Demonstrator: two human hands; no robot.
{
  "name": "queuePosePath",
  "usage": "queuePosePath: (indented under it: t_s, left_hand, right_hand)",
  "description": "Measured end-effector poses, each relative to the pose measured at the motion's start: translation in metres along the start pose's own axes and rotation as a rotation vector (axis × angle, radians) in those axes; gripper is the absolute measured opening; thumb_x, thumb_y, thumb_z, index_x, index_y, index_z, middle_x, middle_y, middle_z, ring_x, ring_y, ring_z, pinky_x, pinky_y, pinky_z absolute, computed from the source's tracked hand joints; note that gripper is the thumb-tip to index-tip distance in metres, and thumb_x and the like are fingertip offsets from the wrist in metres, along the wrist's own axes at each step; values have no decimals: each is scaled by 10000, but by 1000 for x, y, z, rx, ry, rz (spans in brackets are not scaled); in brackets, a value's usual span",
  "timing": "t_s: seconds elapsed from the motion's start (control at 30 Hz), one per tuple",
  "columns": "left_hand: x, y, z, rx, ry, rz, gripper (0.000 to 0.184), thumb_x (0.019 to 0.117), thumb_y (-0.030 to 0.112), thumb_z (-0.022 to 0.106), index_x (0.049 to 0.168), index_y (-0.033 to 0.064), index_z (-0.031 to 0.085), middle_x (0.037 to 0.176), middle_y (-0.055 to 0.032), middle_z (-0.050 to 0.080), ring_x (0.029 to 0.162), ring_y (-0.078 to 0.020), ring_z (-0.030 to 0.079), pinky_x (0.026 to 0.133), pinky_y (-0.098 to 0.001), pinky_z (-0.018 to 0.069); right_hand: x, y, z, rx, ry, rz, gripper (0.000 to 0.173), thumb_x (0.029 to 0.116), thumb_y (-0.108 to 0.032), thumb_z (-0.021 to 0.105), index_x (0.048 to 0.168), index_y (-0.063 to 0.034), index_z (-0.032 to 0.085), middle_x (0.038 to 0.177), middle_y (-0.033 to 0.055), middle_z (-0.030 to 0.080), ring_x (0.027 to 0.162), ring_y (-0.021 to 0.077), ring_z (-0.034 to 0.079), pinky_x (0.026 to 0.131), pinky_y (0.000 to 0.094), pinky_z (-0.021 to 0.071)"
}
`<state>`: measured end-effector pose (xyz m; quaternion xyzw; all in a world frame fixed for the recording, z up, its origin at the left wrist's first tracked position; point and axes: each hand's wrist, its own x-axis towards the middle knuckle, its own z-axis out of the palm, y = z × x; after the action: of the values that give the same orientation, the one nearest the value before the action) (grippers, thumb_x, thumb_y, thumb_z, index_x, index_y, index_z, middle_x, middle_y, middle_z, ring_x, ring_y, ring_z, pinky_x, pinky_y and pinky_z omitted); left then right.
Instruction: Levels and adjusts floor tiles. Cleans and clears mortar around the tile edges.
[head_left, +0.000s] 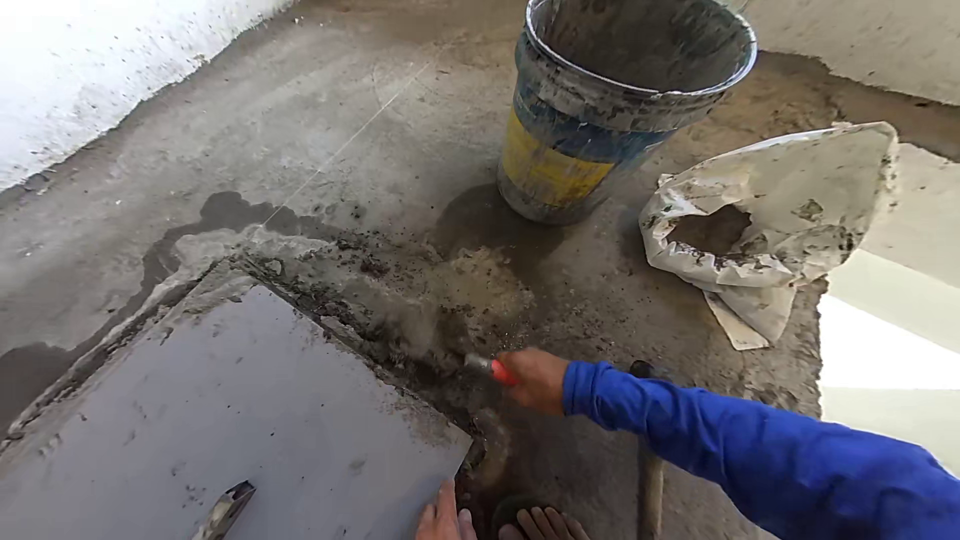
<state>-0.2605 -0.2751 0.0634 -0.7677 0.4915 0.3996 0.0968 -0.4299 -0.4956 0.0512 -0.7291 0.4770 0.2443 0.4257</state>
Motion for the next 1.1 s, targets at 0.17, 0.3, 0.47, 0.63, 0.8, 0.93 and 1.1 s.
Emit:
queuePosePath:
  t_s: [0.17,0.3,0.47,0.63,0.8,0.93,1.1]
  left_hand:
    - [5,20,-24,215,7,71,583,1001,168,522,1569,277,452,1314,-202,636,1024,-397,701,777,-535,599]
    - [49,42,-51,397,-122,-39,845,918,138,637,1639,357,255,1481,-218,501,1023,-407,695,794,-542,597]
    - [91,43,-74,540,-157,-26,816,918,170,651,1627,356,291,1446,-223,537,1083,-413,681,832,-547,589]
    - [103,45,-76,545,-203,-4,777,893,167,672,1594,307,369,1291,-201,664,1114,-409,682,852,-576,575]
    - [99,54,-85,491,-250,-38,413,1047,181,486,1453,168,560,1263,-196,690,1160,-400,671,911,-589,547]
    - [105,51,-81,502,-235,11,503,1032,134,494,1502,312,491,1245,-176,702,1122,-412,686,866,-603,562]
    - [107,51,-78,480,-226,17,522,1010,110,518,1501,286,487,1214,-178,711,1104,-406,695,851,-592,571]
  right_hand:
    - [20,-46,18,24,-133,-75,337,926,-117,678,1234,3,611,1090,225,677,1014,386,677,861,611,544]
    - [18,-55,8,-86,-165,-103,341,940,-130,664,1242,6,583,1079,224,675,1009,385,684,852,587,555]
    - [14,-49,-17,-180,-109,-52,343,962,-151,653,1275,-26,592,1109,215,684,1045,388,686,887,596,553]
    - [55,-49,-30,-95,70,-40,269,938,-181,677,1169,-46,650,995,153,710,927,323,712,817,544,585]
    - [70,-100,-10,-140,-115,-147,351,911,-126,699,1232,-9,617,1077,205,693,1007,371,698,847,581,568]
    - [72,-84,-33,-201,-41,-137,323,936,-147,686,1232,-24,641,1087,201,700,1026,370,697,875,583,564]
    - [93,-84,-52,-131,91,-77,250,917,-167,698,1137,-50,678,993,158,717,921,316,720,805,552,590]
